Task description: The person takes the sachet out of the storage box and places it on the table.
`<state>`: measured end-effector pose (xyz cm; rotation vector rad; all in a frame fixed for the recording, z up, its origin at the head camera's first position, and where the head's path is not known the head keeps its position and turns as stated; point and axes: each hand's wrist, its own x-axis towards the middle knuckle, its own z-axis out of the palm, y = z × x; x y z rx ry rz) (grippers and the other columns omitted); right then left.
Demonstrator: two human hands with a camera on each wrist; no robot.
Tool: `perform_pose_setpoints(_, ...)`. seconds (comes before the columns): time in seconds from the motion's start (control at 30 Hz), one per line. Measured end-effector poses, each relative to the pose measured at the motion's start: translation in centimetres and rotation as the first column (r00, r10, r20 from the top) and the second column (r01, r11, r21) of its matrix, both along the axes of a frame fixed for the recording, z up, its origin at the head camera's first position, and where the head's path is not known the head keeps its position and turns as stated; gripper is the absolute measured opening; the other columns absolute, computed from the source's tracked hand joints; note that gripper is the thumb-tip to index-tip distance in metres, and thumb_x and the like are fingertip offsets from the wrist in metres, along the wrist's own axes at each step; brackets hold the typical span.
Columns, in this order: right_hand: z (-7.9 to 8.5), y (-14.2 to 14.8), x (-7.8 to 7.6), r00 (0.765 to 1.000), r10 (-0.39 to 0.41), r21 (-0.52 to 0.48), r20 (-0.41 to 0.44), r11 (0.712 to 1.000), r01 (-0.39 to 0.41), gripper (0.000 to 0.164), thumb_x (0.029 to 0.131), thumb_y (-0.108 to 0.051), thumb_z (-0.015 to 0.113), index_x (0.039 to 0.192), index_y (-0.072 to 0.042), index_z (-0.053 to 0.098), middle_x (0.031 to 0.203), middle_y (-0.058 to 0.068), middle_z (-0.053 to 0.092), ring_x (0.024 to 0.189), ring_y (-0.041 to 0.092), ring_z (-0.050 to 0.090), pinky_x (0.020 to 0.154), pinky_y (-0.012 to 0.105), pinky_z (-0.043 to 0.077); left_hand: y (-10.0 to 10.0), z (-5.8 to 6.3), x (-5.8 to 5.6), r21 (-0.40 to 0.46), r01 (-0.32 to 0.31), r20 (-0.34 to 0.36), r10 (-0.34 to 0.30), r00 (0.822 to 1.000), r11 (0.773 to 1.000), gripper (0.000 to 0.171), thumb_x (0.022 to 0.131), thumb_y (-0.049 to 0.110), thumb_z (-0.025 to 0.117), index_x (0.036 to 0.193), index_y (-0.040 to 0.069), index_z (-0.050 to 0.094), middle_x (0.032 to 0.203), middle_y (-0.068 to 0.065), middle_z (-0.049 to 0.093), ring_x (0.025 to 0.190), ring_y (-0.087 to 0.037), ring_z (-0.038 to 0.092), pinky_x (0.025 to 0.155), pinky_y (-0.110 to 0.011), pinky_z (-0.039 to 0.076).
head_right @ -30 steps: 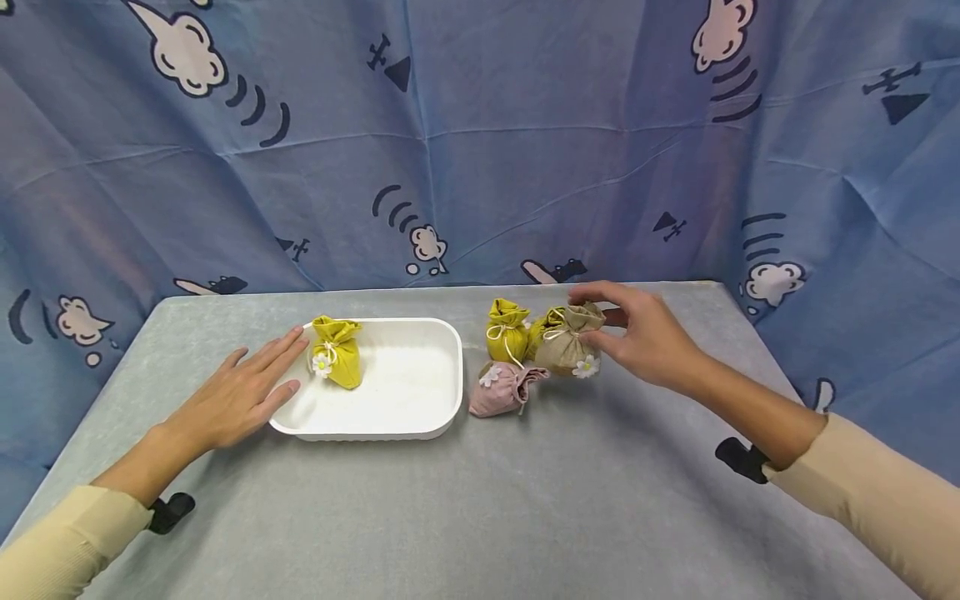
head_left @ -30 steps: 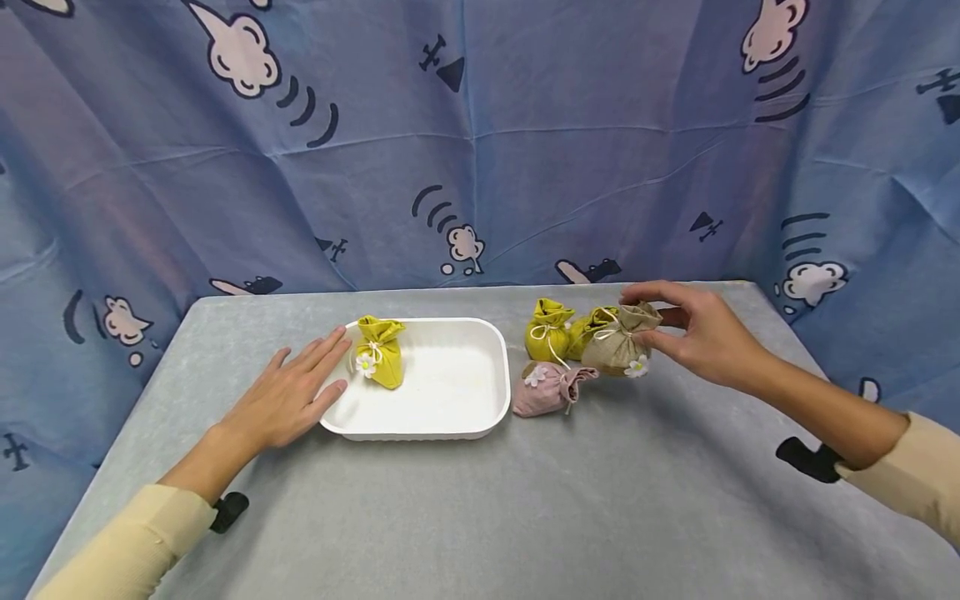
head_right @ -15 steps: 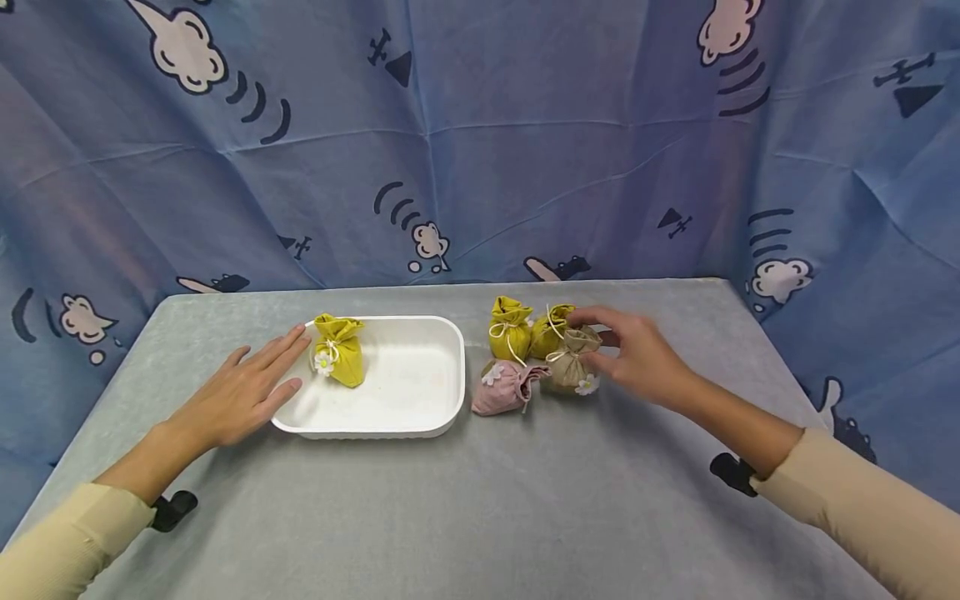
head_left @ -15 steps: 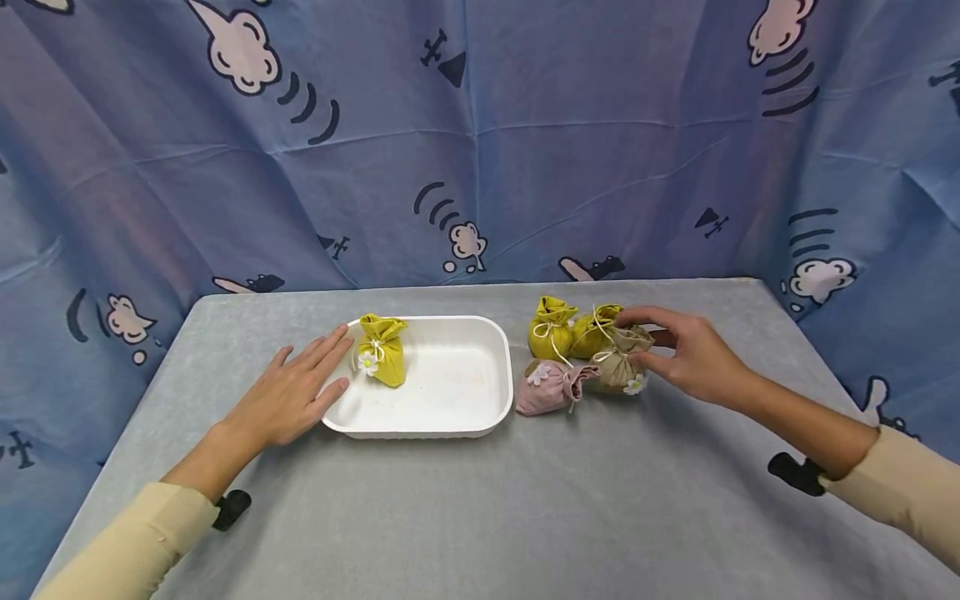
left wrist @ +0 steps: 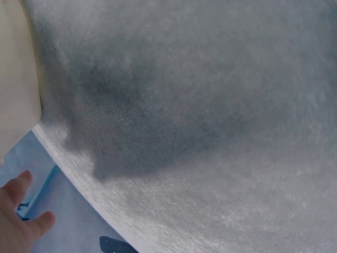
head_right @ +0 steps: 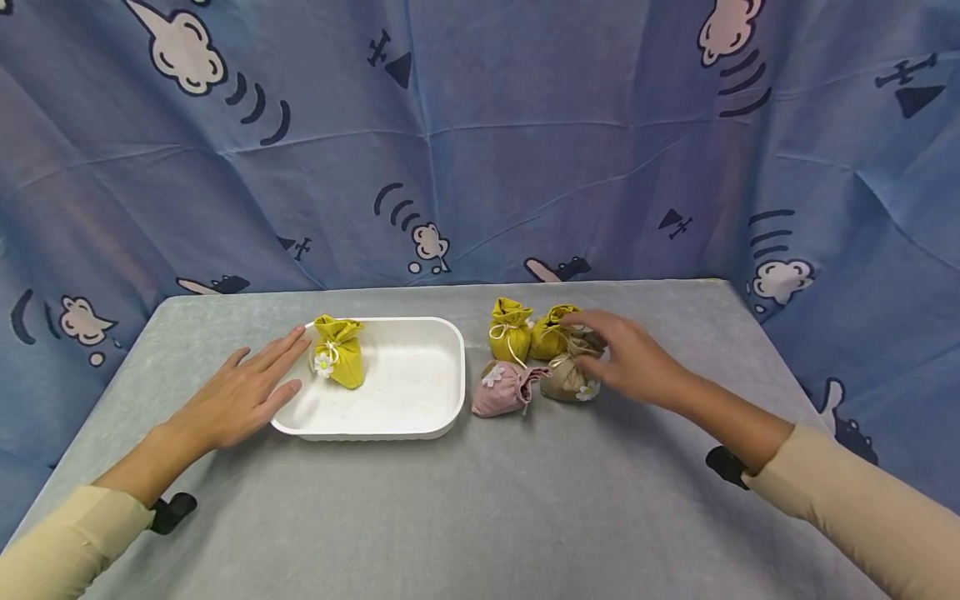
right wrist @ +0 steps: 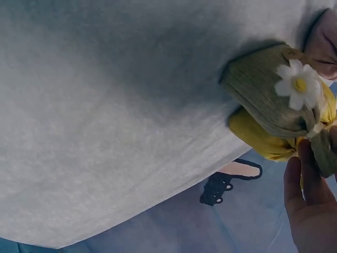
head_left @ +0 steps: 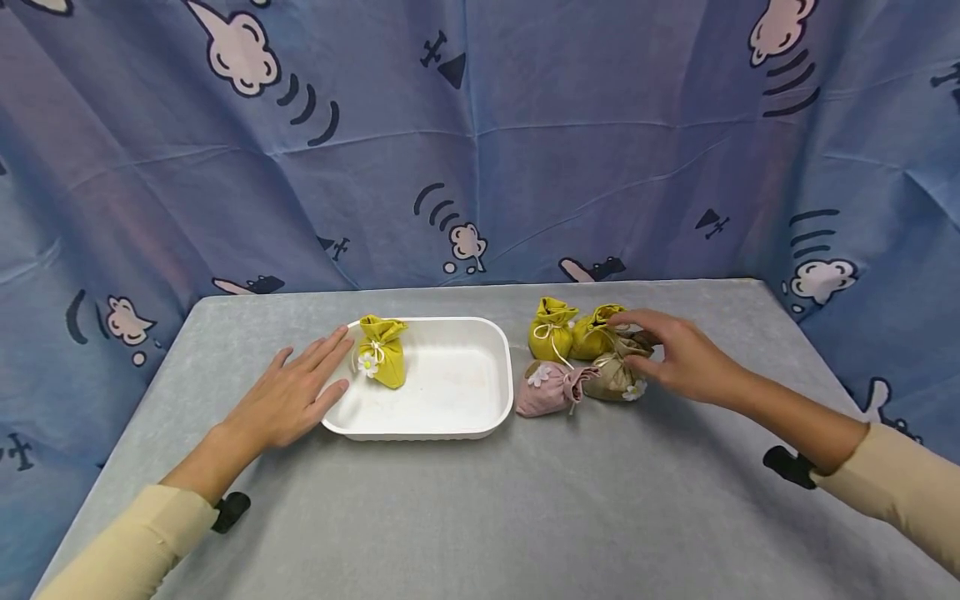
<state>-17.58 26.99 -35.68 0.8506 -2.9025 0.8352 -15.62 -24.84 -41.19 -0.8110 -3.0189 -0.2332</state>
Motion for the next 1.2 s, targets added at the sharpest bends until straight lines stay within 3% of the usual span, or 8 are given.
perform_pose_setpoints(0.27,1.4,-0.4,-0.3,0.999,0.037,-0.017,0.005,0.999,-0.037,0.059,0.081,0.009,0.076,0.135,-0.004,0.056,0.134,0.018,0.059,0.101,0.033,0.070,0.081,0.049,0.057,0.0,0.0,0.0,0.000,0.002,-0.003,-0.002,1.000,1.000,0.062,0.107,0.042,0.036,0.160,0.011,0.022,0.166,-0.005,0.016,0.143,-0.036,0.036,0.107,-0.070,0.024)
perform_pose_setpoints(0.57,3.3,-1.8,-1.0,0.997,0.071,-0.011,-0.037,0.997,-0.072,0.057,0.081,0.009,0.075,0.134,-0.005,0.057,0.122,0.014,0.067,0.100,0.029,0.071,0.076,0.038,0.058,0.0,-0.1,0.0,0.002,0.003,-0.012,-0.002,1.000,1.000,0.062,0.107,0.042,0.036,0.160,0.012,0.023,0.166,-0.005,0.017,0.142,-0.036,0.037,0.107,-0.070,0.024)
perform_pose_setpoints(0.73,4.4,-3.6,-1.4,0.998,0.060,-0.038,-0.007,0.997,-0.061,0.058,0.083,0.006,0.076,0.135,-0.008,0.057,0.122,0.013,0.066,0.102,0.030,0.070,0.077,0.044,0.057,0.0,-0.1,0.1,0.013,0.007,-0.022,-0.007,1.000,1.000,0.062,0.107,0.041,0.037,0.159,0.011,0.024,0.165,-0.006,0.019,0.142,-0.036,0.037,0.107,-0.070,0.024)
perform_pose_setpoints(0.93,4.5,-6.0,-1.8,0.994,0.104,-0.115,0.034,0.988,-0.099,0.057,0.083,0.007,0.076,0.135,-0.004,0.056,0.134,0.016,0.060,0.106,0.031,0.069,0.083,0.046,0.057,0.0,-0.1,0.2,0.019,0.003,-0.008,-0.003,1.000,1.000,0.062,0.107,0.042,0.036,0.159,0.011,0.024,0.166,-0.005,0.017,0.142,-0.035,0.036,0.107,-0.070,0.024)
perform_pose_setpoints(1.2,3.8,-9.9,-2.3,0.978,0.168,-0.247,0.123,0.960,-0.134,0.056,0.086,0.003,0.075,0.137,-0.001,0.054,0.138,0.016,0.056,0.114,0.030,0.066,0.089,0.045,0.055,-0.1,-0.2,0.1,0.028,0.008,-0.020,-0.008,1.000,1.000,0.062,0.107,0.041,0.037,0.160,0.012,0.023,0.166,-0.005,0.018,0.142,-0.035,0.037,0.107,-0.070,0.024)
